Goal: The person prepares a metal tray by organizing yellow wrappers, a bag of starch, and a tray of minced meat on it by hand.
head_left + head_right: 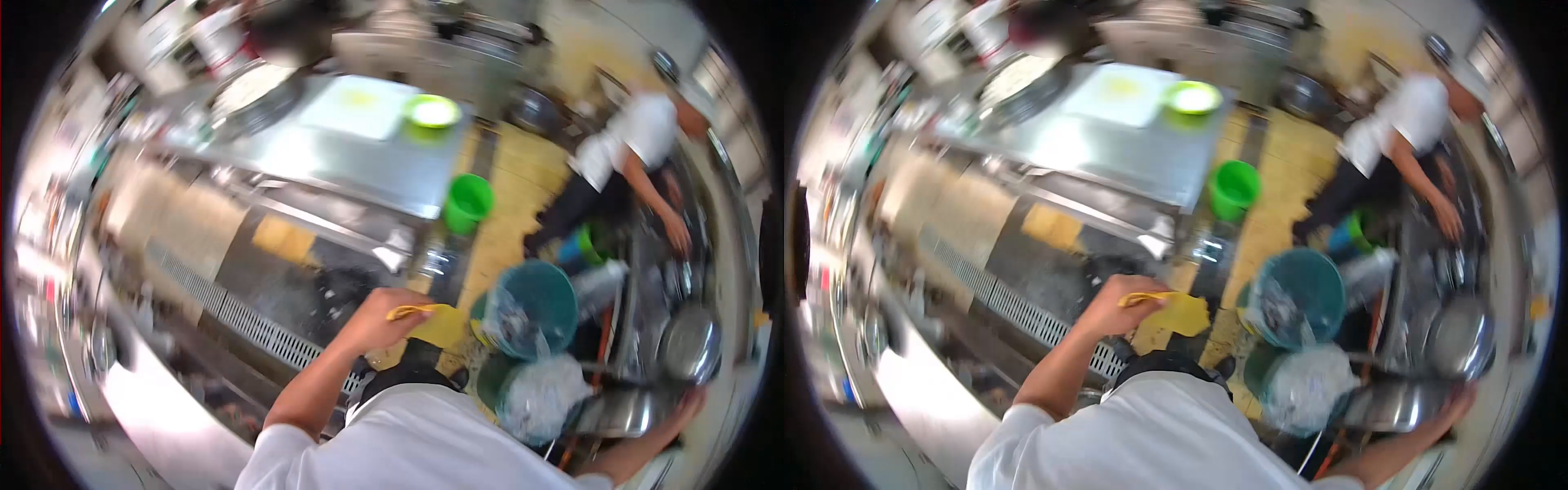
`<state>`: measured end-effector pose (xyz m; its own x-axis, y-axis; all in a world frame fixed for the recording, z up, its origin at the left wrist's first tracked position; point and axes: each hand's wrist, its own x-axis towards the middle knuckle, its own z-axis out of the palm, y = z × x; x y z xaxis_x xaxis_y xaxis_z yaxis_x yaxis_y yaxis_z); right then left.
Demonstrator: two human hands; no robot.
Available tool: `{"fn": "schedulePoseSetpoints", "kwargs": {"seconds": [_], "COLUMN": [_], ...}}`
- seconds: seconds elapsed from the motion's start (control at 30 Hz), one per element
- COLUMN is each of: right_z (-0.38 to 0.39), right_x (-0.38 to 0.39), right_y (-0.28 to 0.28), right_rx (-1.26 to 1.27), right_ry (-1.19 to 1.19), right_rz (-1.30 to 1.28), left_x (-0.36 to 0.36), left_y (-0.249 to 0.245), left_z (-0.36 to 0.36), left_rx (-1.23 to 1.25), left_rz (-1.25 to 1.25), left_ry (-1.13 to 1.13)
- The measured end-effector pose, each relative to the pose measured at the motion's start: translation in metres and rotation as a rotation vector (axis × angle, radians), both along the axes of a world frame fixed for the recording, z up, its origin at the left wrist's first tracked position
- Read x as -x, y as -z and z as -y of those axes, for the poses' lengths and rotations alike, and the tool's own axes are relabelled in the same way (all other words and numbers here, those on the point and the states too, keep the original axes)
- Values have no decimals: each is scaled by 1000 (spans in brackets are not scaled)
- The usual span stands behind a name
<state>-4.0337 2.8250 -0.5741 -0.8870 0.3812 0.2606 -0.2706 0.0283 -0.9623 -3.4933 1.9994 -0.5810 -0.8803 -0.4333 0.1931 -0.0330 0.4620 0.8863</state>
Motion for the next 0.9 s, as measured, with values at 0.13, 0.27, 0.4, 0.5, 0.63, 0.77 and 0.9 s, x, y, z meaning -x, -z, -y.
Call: {"fn": "schedulePoseSetpoints", "kwargs": {"seconds": [0.13, 0.27, 0.4, 0.5, 0.63, 0.77, 0.9], "right_z": [187, 454, 622, 749, 949, 1196, 1412], "right_x": [-94, -228, -307, -372, -457, -577, -727], "right_y": [65, 118, 224, 244, 248, 210, 132], "right_rx": [-387, -906, -1021, -1544, -1513, -1245, -924], "right_ry": [-169, -404, -681, -794, -1186, -1598, -1953], "right_rz": [152, 551, 594, 226, -9, -161, -430], "left_x": [-110, -195, -268, -327, -396, -463, -548], "left_y": [12, 6, 20, 37, 45, 14, -14], "left_z": [91, 160, 228, 282, 358, 443, 516], "left_rx": [-46, -3, -13, -64, -137, -122, -47], "left_rz": [-13, 17, -21, -11, 82, 166, 128], "left_ry": [-97, -151, -241, -383, -562, -797, -1087]}}
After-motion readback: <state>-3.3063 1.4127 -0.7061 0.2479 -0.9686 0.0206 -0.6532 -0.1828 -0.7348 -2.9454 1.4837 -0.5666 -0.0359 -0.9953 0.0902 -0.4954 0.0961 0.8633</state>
